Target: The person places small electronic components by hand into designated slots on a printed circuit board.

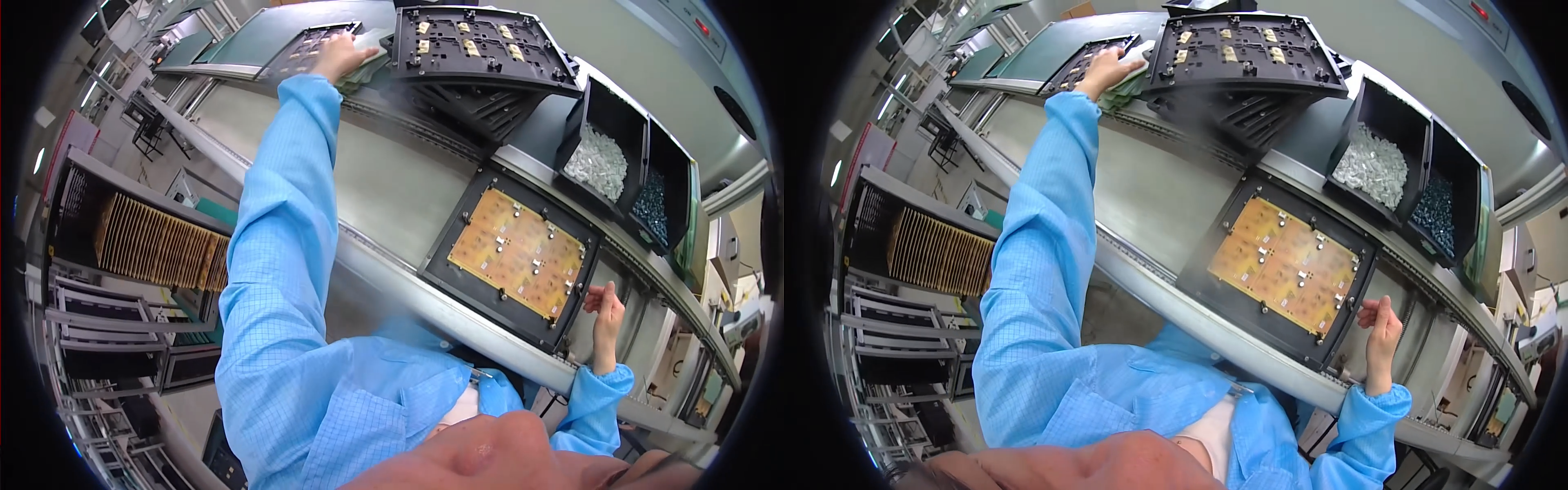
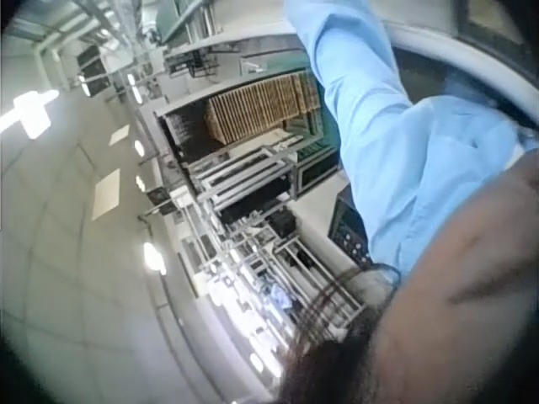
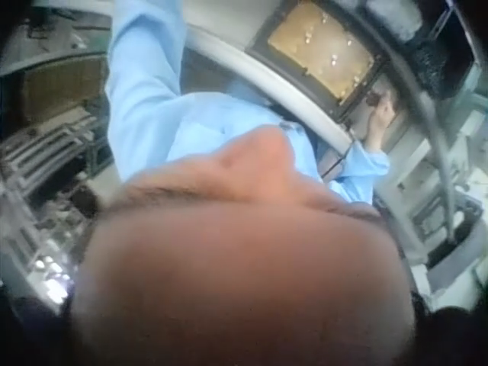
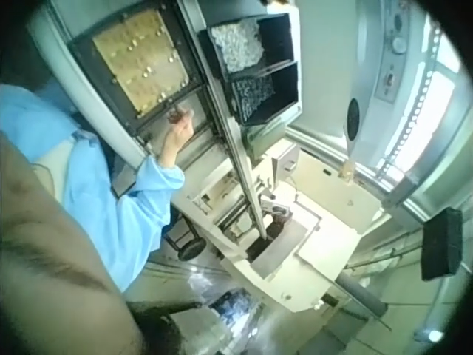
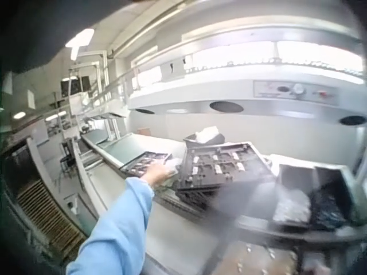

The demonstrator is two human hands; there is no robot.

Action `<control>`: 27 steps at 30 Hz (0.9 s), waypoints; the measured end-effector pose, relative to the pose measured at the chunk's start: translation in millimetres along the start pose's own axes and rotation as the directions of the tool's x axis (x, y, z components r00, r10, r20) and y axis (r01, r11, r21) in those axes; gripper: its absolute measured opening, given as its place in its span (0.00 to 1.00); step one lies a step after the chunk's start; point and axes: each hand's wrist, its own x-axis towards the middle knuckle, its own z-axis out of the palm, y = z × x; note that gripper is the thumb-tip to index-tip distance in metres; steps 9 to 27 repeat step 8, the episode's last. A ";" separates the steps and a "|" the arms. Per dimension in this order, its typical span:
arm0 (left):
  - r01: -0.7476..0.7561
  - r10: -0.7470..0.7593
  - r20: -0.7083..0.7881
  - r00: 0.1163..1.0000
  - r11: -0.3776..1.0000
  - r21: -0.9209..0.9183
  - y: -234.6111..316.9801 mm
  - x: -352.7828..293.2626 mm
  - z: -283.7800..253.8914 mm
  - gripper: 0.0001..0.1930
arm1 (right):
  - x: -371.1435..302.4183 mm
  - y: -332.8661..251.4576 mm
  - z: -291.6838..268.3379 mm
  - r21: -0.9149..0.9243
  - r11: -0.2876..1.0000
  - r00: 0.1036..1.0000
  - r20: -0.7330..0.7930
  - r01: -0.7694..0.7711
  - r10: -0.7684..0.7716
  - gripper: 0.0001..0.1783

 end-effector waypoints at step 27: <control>0.058 -0.068 0.311 0.948 0.997 0.042 -44.2 10.4 -10.6 0.45 | 1.4 9.1 10.7 -0.034 0.999 1.000 -0.008 -0.007 0.007 0.34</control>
